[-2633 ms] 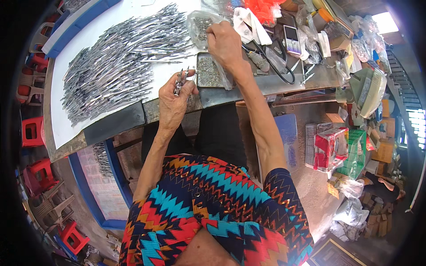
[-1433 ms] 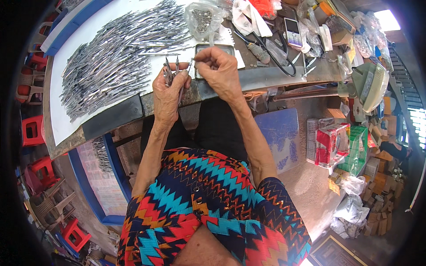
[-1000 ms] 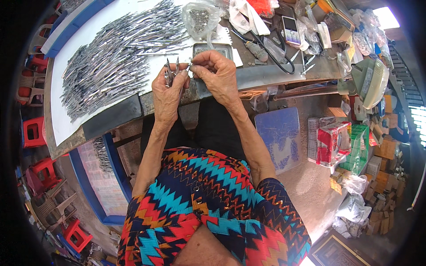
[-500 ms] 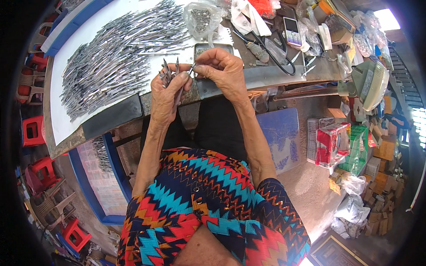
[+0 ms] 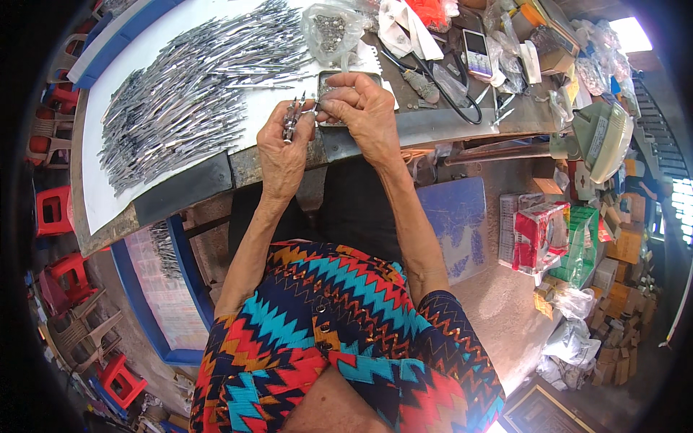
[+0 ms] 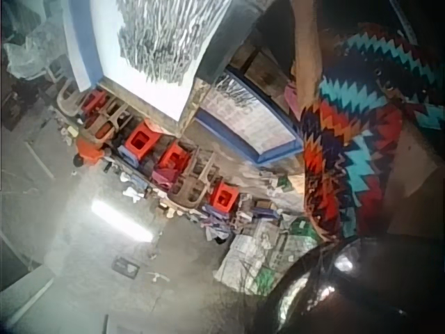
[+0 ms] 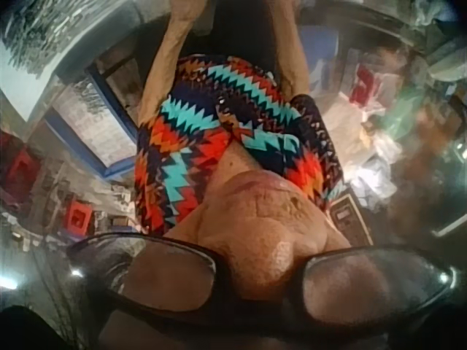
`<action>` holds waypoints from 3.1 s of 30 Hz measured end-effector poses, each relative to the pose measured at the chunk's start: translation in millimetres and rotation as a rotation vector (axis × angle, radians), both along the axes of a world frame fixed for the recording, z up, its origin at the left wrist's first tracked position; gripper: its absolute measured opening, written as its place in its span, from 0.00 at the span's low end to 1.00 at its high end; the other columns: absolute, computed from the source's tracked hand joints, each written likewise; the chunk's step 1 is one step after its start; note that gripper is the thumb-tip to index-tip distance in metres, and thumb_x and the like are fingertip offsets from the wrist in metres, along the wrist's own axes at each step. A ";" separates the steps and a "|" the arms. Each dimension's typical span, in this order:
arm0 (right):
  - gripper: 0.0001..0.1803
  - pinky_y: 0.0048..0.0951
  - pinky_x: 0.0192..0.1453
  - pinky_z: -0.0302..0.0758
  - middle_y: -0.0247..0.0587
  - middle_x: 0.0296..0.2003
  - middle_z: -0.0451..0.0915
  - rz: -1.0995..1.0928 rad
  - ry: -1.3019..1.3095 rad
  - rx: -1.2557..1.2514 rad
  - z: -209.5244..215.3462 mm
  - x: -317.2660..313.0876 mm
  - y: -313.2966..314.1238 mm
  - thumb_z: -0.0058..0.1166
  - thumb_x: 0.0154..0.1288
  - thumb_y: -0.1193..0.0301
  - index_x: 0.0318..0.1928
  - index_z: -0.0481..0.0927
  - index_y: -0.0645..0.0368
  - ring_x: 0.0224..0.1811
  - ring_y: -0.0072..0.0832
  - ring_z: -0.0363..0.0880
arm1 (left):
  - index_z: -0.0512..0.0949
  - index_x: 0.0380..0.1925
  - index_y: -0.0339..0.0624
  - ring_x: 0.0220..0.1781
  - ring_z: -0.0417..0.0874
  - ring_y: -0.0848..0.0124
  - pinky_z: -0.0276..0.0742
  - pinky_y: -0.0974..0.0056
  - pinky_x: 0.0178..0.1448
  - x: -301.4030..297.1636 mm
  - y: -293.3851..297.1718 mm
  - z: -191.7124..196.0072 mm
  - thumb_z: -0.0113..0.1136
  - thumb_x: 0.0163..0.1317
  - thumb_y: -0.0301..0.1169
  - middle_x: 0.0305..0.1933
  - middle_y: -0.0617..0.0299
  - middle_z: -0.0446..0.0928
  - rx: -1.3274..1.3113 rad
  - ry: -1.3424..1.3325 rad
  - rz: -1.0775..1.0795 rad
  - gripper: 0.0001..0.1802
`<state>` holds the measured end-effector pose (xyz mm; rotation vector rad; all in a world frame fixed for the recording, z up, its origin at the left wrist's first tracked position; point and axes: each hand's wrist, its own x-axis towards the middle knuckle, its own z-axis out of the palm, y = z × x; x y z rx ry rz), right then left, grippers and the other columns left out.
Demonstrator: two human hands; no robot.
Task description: Assembling small metal hardware components at a workbench.
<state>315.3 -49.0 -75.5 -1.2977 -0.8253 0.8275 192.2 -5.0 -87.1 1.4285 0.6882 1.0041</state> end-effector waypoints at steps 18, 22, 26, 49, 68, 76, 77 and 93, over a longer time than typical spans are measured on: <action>0.10 0.19 0.26 0.69 0.40 0.27 0.78 -0.207 -0.203 0.096 -20.5 -24.0 10.2 0.46 0.61 0.76 0.42 0.70 0.68 0.23 0.18 0.72 | 0.75 0.37 0.33 0.24 0.69 0.82 0.66 0.77 0.28 4.5 5.0 -4.3 0.52 0.59 0.26 0.23 0.67 0.72 -0.185 -0.134 -0.064 0.08; 0.10 0.19 0.25 0.69 0.40 0.27 0.78 -0.203 -0.272 0.066 -16.3 -27.4 8.7 0.47 0.61 0.76 0.43 0.70 0.67 0.23 0.18 0.72 | 0.75 0.37 0.33 0.25 0.69 0.82 0.66 0.77 0.28 5.3 6.2 -5.3 0.52 0.59 0.26 0.23 0.67 0.71 -0.205 -0.142 -0.076 0.08; 0.10 0.18 0.29 0.71 0.40 0.27 0.78 -0.238 -0.376 0.108 -22.5 -23.8 6.1 0.47 0.61 0.77 0.44 0.70 0.66 0.25 0.18 0.73 | 0.74 0.38 0.33 0.24 0.68 0.83 0.63 0.78 0.26 6.1 7.6 -7.1 0.53 0.58 0.27 0.23 0.67 0.71 -0.250 -0.197 -0.119 0.09; 0.15 0.17 0.35 0.74 0.38 0.29 0.77 -0.155 0.131 0.190 -24.1 -12.2 0.4 0.54 0.55 0.80 0.44 0.69 0.69 0.29 0.18 0.75 | 0.75 0.38 0.36 0.24 0.67 0.83 0.64 0.75 0.28 0.1 6.3 -9.6 0.53 0.59 0.27 0.22 0.69 0.71 0.131 0.134 -0.055 0.09; 0.15 0.17 0.36 0.74 0.40 0.30 0.78 -0.230 -0.146 0.123 -8.7 -19.9 -10.6 0.53 0.54 0.84 0.44 0.70 0.68 0.32 0.19 0.77 | 0.76 0.36 0.35 0.22 0.68 0.82 0.64 0.75 0.26 -5.4 14.7 -1.8 0.54 0.57 0.27 0.19 0.68 0.70 -0.084 -0.005 -0.180 0.08; 0.17 0.18 0.38 0.75 0.39 0.29 0.79 -0.184 -0.118 0.126 -1.8 -10.8 -23.8 0.59 0.50 0.81 0.43 0.72 0.67 0.32 0.19 0.77 | 0.76 0.37 0.35 0.19 0.63 0.84 0.56 0.78 0.23 -15.9 22.9 7.4 0.55 0.57 0.30 0.17 0.69 0.68 -0.227 -0.068 -0.406 0.10; 0.17 0.18 0.38 0.75 0.39 0.29 0.79 -0.183 -0.117 0.125 -0.8 -10.5 -24.3 0.59 0.50 0.81 0.43 0.72 0.67 0.32 0.19 0.77 | 0.76 0.38 0.36 0.17 0.61 0.85 0.52 0.79 0.21 -16.0 22.5 7.2 0.56 0.57 0.31 0.17 0.69 0.68 -0.219 -0.086 -0.424 0.11; 0.13 0.17 0.33 0.74 0.39 0.28 0.78 -0.206 0.069 0.246 -15.8 -24.0 -4.8 0.53 0.57 0.80 0.43 0.70 0.70 0.29 0.19 0.76 | 0.75 0.40 0.38 0.24 0.70 0.83 0.66 0.76 0.28 0.2 -3.0 -3.2 0.52 0.59 0.23 0.23 0.68 0.73 0.253 0.112 0.031 0.09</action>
